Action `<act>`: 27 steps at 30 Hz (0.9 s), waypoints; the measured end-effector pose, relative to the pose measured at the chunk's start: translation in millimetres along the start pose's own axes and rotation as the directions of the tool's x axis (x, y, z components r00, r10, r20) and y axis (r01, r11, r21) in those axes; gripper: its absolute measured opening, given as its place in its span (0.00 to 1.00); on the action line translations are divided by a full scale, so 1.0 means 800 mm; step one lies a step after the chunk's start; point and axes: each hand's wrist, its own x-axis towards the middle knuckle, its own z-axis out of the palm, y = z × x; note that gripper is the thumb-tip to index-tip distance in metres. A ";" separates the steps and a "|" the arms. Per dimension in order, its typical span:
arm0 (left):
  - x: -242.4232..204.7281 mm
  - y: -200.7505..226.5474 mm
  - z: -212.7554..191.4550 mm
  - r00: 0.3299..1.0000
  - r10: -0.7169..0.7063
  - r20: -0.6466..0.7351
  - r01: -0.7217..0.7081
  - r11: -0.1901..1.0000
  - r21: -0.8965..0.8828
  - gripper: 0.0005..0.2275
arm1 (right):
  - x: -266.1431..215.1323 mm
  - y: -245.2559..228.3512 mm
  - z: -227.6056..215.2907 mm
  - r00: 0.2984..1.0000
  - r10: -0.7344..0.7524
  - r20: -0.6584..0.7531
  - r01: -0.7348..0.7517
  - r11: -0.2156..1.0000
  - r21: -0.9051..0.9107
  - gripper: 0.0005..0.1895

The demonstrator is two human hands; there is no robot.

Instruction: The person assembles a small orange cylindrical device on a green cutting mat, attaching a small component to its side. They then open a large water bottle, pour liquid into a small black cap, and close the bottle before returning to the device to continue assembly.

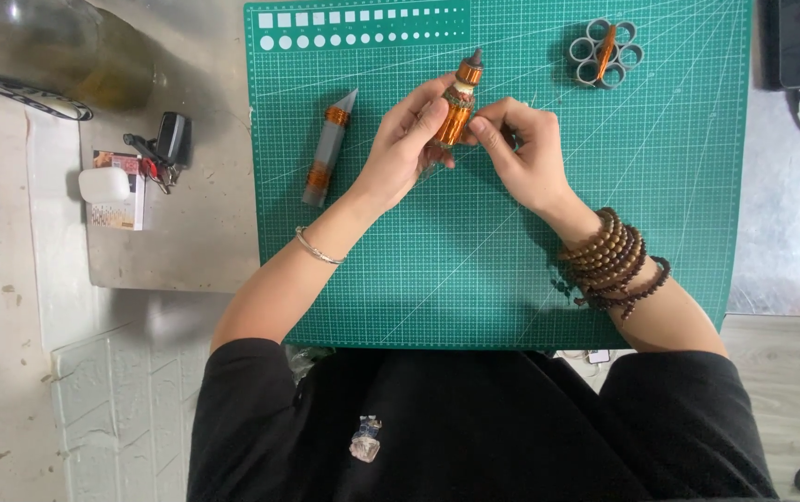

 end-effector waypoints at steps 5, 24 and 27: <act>0.000 -0.005 0.002 0.999 -0.047 -0.010 0.046 0.998 -0.046 0.16 | -0.003 0.003 0.003 1.000 0.006 0.001 -0.006 1.000 -0.008 0.07; -0.001 -0.001 0.005 0.995 -0.019 0.101 0.026 0.997 -0.068 0.17 | -0.007 0.013 0.003 1.000 -0.001 -0.018 0.000 0.998 -0.056 0.08; -0.003 0.000 0.004 0.993 -0.033 0.115 0.038 0.999 -0.035 0.15 | -0.008 0.014 0.005 1.000 0.005 -0.016 -0.006 0.999 -0.037 0.09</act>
